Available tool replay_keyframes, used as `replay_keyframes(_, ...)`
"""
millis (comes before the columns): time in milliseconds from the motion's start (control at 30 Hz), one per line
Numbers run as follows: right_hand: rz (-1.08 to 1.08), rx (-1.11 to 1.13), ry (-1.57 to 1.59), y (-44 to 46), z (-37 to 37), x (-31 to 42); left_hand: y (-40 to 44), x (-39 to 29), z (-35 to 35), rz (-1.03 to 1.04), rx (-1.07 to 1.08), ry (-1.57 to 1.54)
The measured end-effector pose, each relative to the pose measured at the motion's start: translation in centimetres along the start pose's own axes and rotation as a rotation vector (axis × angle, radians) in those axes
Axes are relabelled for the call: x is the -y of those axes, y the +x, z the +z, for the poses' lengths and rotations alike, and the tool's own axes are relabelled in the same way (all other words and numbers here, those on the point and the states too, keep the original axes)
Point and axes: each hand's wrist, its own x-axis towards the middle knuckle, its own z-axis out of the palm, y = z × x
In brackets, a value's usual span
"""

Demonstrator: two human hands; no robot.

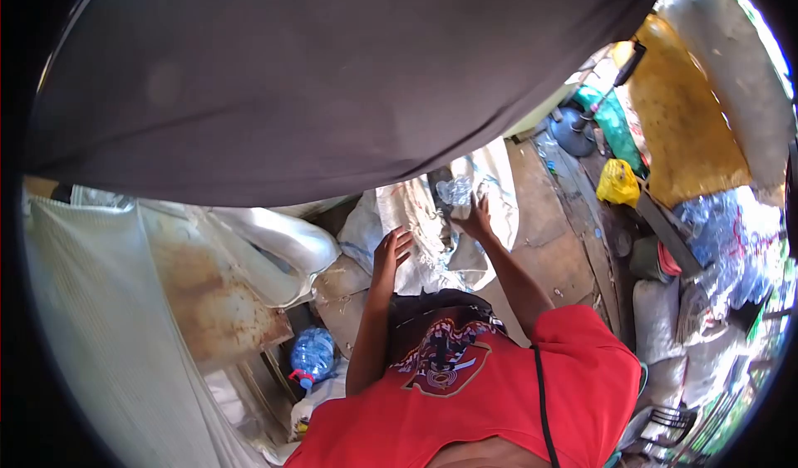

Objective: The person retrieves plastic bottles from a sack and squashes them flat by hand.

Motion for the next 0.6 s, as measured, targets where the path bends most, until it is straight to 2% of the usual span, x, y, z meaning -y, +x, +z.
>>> replay_keyframes(33,-0.106,0.217,-0.045,0.8,1.7,-0.4,-0.7,-0.1,-0.8,0.004,-0.033,-0.002)
replay_keyframes(67,-0.196,0.257,-0.146,0.5,3.9,-0.1,-1.1,0.3,-1.9,-0.009,-0.079,-0.027)
replay_keyframes(100,-0.279,0.419,-0.128,0.4,4.7,0.9,-1.6,0.6,-3.1,-0.005,-0.140,-0.034)
replay_keyframes(133,-0.242,0.600,-0.009,-0.5,5.5,1.5,-2.1,1.0,-4.3,-0.001,-0.202,-0.042)
replay_keyframes(200,-0.377,0.652,0.031,-3.2,7.1,2.8,-3.0,1.7,-6.8,0.015,-0.354,-0.073)
replay_keyframes(233,-0.315,0.779,-0.007,-4.7,5.3,5.2,-3.3,1.8,-7.9,0.053,-0.444,-0.016)
replay_keyframes(300,-0.408,0.803,0.037,-6.1,7.9,5.0,-4.3,2.2,-10.6,0.119,-0.630,0.099)
replay_keyframes(333,-0.372,0.866,0.021,-6.7,7.8,6.1,-3.8,4.5,-13.9,0.247,-0.695,0.231)
replay_keyframes(433,-0.382,0.927,0.002,-7.5,8.7,8.9,-5.8,1.9,-16.8,0.650,-1.010,0.944)
replay_keyframes(467,-0.454,0.899,0.043,-7.4,10.0,9.5,-6.3,1.1,-17.5,0.600,-1.091,0.955)
replay_keyframes(533,-0.586,0.840,0.130,-7.1,13.5,10.6,-6.5,0.9,-20.1,0.527,-1.098,1.045)
replay_keyframes(567,-0.546,0.867,0.155,-7.4,13.2,13.4,-6.7,1.4,-21.6,0.490,-1.098,1.089)
replay_keyframes(600,-0.581,0.871,0.160,-7.6,13.6,15.8,-6.5,2.7,-23.7,0.510,-1.068,1.305)
